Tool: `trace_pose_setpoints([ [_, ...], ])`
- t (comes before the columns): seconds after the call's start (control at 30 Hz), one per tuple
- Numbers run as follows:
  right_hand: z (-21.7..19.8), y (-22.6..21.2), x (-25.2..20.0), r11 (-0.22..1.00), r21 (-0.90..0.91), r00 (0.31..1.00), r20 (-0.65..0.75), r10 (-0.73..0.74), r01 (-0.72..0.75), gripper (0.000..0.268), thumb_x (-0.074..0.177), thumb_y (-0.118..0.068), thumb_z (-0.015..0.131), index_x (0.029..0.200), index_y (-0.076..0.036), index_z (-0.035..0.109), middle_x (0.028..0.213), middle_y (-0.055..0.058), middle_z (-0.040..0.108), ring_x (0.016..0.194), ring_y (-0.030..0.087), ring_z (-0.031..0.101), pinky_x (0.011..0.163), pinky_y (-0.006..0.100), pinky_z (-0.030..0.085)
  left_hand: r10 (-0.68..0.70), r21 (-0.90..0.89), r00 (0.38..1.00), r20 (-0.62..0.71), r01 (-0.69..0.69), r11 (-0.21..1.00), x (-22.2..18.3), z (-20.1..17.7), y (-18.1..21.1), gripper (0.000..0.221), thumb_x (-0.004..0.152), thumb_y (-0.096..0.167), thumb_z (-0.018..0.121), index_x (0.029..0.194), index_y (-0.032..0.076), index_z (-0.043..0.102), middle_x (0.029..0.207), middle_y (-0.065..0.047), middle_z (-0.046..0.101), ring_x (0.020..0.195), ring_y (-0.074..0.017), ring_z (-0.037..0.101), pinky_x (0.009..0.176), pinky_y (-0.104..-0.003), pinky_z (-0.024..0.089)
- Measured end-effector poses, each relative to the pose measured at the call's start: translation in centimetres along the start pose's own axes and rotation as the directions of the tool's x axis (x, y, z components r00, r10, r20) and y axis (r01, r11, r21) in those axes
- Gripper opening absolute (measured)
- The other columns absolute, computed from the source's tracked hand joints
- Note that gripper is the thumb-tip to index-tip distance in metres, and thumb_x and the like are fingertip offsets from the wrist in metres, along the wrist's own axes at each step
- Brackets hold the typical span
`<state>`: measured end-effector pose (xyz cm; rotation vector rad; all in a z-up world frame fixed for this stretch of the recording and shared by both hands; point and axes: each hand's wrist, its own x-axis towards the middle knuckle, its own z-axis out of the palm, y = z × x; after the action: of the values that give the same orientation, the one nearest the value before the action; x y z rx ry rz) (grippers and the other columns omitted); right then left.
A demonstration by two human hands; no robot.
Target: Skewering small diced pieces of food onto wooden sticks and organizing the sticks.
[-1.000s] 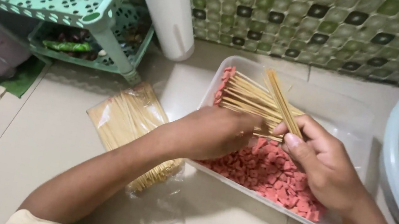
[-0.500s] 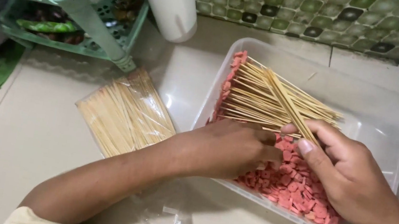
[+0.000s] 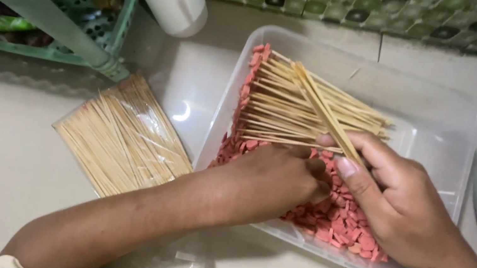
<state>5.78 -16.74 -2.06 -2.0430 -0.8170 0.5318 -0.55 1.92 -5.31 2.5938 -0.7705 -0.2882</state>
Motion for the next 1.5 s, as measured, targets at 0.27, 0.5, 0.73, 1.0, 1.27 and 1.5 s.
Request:
trace_pose_setpoints([
  [0.27, 0.0, -0.1, 0.0, 1.0, 0.018, 1.0, 0.007, 0.01, -0.01, 0.034, 0.097, -0.014, 0.055, 0.127, -0.009, 0.07, 0.052, 0.0, 0.055, 0.041, 0.011, 0.041, 0.04, 0.028, 0.032, -0.033, 0.046, 0.999, 0.033, 0.032, 0.998, 0.1, 0.5, -0.3, 0.017, 0.084, 0.013, 0.066, 0.098, 0.011, 0.077, 0.109, -0.012, 0.071, 0.097, -0.0302, 0.066, 0.078, -0.046, 0.057],
  [0.5, 0.0, 0.0, -0.4, 0.992, 0.11, 0.998, 0.019, 0.052, -0.053, 0.044, 0.096, -0.014, 0.053, 0.139, -0.005, 0.059, 0.074, 0.004, 0.073, 0.047, 0.01, 0.051, 0.041, 0.026, 0.037, 0.0, 0.063, 1.0, -0.031, 0.002, 0.998, -0.1, 1.1, -0.6, 0.017, 0.085, 0.012, 0.064, 0.098, 0.009, 0.075, 0.108, -0.011, 0.071, 0.099, -0.0314, 0.065, 0.08, -0.046, 0.057],
  [0.73, 0.4, 1.1, -0.8, 0.932, 0.361, 0.998, -0.067, -0.013, 0.036, 0.032, 0.101, -0.006, 0.045, 0.132, 0.0, 0.05, 0.086, 0.007, 0.061, 0.065, 0.009, 0.045, 0.057, 0.023, 0.039, 0.128, 0.069, 0.943, -0.307, -0.112, 0.991, -0.9, -1.7, -0.2, 0.024, 0.094, 0.026, 0.061, 0.101, 0.005, 0.07, 0.099, -0.008, 0.072, 0.093, -0.0295, 0.065, 0.075, -0.044, 0.053],
  [1.0, 0.1, 2.4, -0.7, 0.918, 0.388, 0.973, -0.231, 0.009, 0.084, 0.026, 0.101, -0.009, 0.049, 0.123, 0.0, 0.059, 0.075, 0.004, 0.057, 0.055, 0.009, 0.042, 0.048, 0.024, 0.032, -0.057, -0.196, 0.394, -0.917, -0.323, 0.926, -0.3, -3.9, -2.0, 0.021, 0.09, -0.003, 0.07, 0.106, 0.007, 0.062, 0.101, -0.006, 0.066, 0.079, -0.0115, 0.059, 0.07, -0.021, 0.056],
  [1.27, 0.1, 2.2, -0.8, 0.937, 0.339, 0.971, -0.24, 0.002, 0.082, 0.028, 0.1, -0.007, 0.052, 0.124, 0.001, 0.062, 0.075, 0.006, 0.063, 0.053, 0.009, 0.043, 0.047, 0.024, 0.031, -0.23, -0.373, 0.402, -0.886, -0.326, 0.869, -1.1, -4.7, -1.2, 0.024, 0.095, 0.004, 0.068, 0.117, 0.006, 0.06, 0.104, -0.004, 0.065, 0.081, -0.01, 0.06, 0.074, -0.022, 0.055],
  [1.5, 0.1, 2.5, -0.6, 0.956, 0.292, 0.966, -0.252, 0.048, 0.028, 0.034, 0.093, -0.002, 0.056, 0.126, 0.004, 0.056, 0.098, 0.019, 0.08, 0.074, 0.019, 0.072, 0.062, 0.028, 0.054, -0.275, -0.422, 0.415, -0.867, -0.319, 0.849, -1.0, -4.7, -1.7, 0.025, 0.097, 0.005, 0.068, 0.121, 0.008, 0.062, 0.106, -0.004, 0.069, 0.08, -0.0089, 0.062, 0.073, -0.022, 0.057],
])
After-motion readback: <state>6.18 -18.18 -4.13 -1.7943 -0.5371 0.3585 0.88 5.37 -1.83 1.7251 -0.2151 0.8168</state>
